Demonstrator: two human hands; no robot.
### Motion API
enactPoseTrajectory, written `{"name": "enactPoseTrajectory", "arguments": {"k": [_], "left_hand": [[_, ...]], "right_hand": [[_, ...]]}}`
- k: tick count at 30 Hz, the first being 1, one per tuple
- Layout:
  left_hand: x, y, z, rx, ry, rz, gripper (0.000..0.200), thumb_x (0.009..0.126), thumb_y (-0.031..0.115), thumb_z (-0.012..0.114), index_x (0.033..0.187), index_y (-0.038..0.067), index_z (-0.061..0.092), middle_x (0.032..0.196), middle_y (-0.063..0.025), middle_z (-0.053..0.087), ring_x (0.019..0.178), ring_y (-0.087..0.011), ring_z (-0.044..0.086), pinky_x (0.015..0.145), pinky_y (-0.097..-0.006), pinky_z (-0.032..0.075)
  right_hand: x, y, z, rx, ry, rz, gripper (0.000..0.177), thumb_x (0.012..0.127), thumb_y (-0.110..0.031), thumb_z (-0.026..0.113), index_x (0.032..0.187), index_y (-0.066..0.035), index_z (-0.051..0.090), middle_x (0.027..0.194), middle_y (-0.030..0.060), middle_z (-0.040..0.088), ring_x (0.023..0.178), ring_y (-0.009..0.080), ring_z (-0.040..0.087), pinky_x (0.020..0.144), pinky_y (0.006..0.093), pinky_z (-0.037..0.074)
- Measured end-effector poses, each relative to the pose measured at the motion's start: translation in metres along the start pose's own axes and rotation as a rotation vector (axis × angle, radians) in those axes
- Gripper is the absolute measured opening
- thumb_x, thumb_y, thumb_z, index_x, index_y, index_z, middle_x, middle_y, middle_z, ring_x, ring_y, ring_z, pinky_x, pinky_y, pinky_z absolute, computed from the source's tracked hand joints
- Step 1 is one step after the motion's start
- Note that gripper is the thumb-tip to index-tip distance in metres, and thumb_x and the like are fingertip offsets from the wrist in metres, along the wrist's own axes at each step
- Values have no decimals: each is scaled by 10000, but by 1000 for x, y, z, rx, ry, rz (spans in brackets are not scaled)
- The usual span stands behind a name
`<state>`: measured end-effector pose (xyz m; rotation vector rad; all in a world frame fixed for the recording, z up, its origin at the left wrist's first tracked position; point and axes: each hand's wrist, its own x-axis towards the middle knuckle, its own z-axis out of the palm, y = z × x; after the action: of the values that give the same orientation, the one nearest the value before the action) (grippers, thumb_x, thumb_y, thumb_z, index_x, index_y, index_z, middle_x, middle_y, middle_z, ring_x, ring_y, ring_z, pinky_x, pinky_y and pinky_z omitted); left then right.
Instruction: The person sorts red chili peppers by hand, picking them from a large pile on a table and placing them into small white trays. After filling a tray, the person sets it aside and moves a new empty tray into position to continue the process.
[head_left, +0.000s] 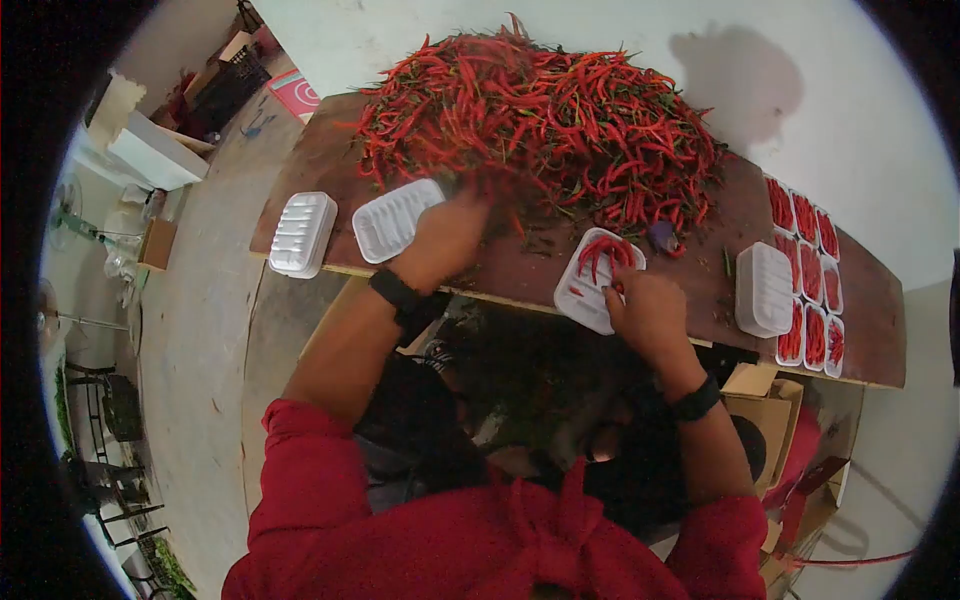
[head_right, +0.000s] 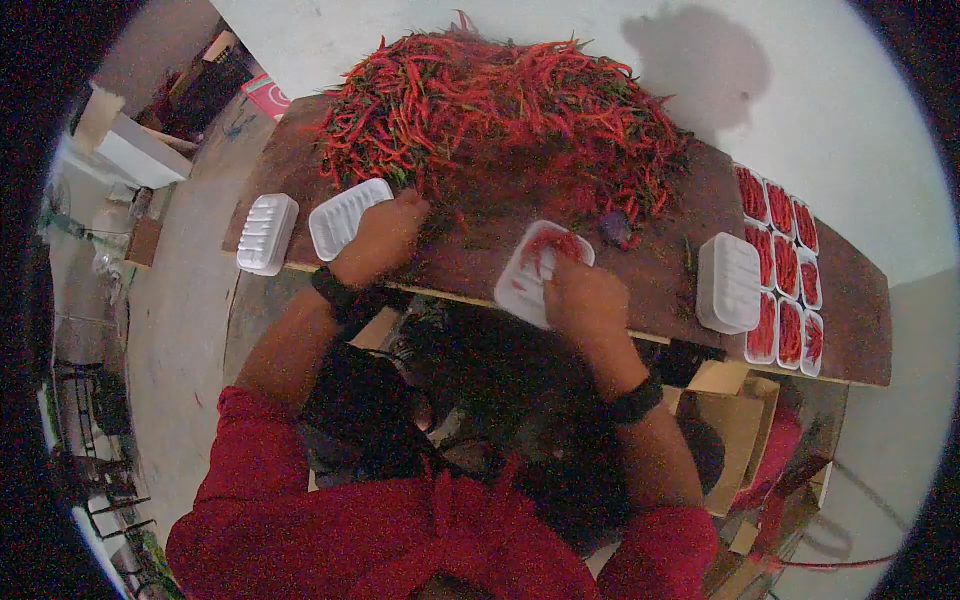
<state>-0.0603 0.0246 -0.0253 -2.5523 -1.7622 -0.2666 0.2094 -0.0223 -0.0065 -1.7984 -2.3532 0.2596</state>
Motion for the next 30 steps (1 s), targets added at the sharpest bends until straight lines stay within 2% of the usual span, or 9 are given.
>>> {"name": "enactPoseTrajectory", "arguments": {"k": [3, 7, 10, 12, 15, 19, 21, 28, 30], "left_hand": [[9, -2, 17, 84, -141, -70, 79, 721, 64, 551, 778, 14, 575, 834, -174, 576, 794, -350, 601, 635, -440, 496], [13, 1, 10, -20, -51, -22, 102, 725, 82, 573, 794, 10, 595, 803, -171, 602, 774, -355, 602, 628, -424, 496], [18, 13, -17, -370, 9, 74, 152, 752, 137, 602, 823, 4, 611, 771, -129, 630, 717, -276, 623, 609, -368, 492], [18, 26, -28, -771, -222, -99, 212, 767, 201, 625, 849, 5, 617, 783, -73, 634, 689, -164, 600, 611, -304, 477], [13, 45, -32, -984, -285, -65, 206, 770, 209, 629, 832, 13, 615, 754, -31, 614, 695, -99, 565, 623, -273, 468], [5, 60, -28, -1095, -365, -63, 211, 768, 212, 633, 836, 12, 619, 741, -45, 622, 692, -114, 578, 638, -278, 471], [3, 63, -20, -1061, -397, -37, 234, 771, 225, 635, 849, 6, 619, 735, -58, 626, 695, -119, 585, 645, -289, 476], [-13, 73, -7, -1054, -427, -75, 248, 770, 243, 630, 853, 9, 617, 770, -105, 637, 714, -174, 609, 655, -315, 475], [-16, 70, -2, -873, -476, 141, 245, 767, 245, 627, 860, 18, 617, 808, -126, 632, 752, -222, 613, 678, -340, 471]], "right_hand": [[0, 3, 2, -5, -14, -12, 192, 758, -241, 621, 824, -61, 609, 714, 157, 623, 674, 357, 605, 596, 463, 472], [-2, 3, 1, 19, 3, -2, 189, 756, -234, 625, 788, -49, 607, 718, 169, 623, 671, 369, 601, 588, 466, 465], [-1, 4, 5, 181, 11, -32, 191, 762, -216, 623, 790, -27, 623, 723, 179, 625, 642, 350, 609, 569, 430, 465], [-1, -3, 3, 463, -110, -14, 242, 790, -273, 590, 817, -42, 656, 787, 168, 645, 713, 370, 614, 647, 432, 488], [0, -7, 17, 671, -151, -59, 259, 801, -264, 591, 852, -23, 668, 785, 166, 652, 713, 335, 628, 659, 399, 480], [-5, -17, 12, 802, -227, -22, 287, 803, -276, 598, 890, -12, 671, 777, 156, 658, 703, 273, 637, 648, 375, 476], [-6, -22, 1, 775, -337, 58, 222, 793, -186, 600, 883, 12, 642, 715, 25, 597, 673, 72, 521, 628, 256, 425], [-12, -16, 19, 842, -431, 7, 221, 785, -158, 601, 916, 16, 635, 766, 14, 604, 728, 63, 522, 679, 236, 421], [-15, -11, 38, 954, -456, -50, 299, 782, -248, 611, 930, 10, 643, 756, 98, 651, 694, 142, 589, 647, 313, 455]]}}
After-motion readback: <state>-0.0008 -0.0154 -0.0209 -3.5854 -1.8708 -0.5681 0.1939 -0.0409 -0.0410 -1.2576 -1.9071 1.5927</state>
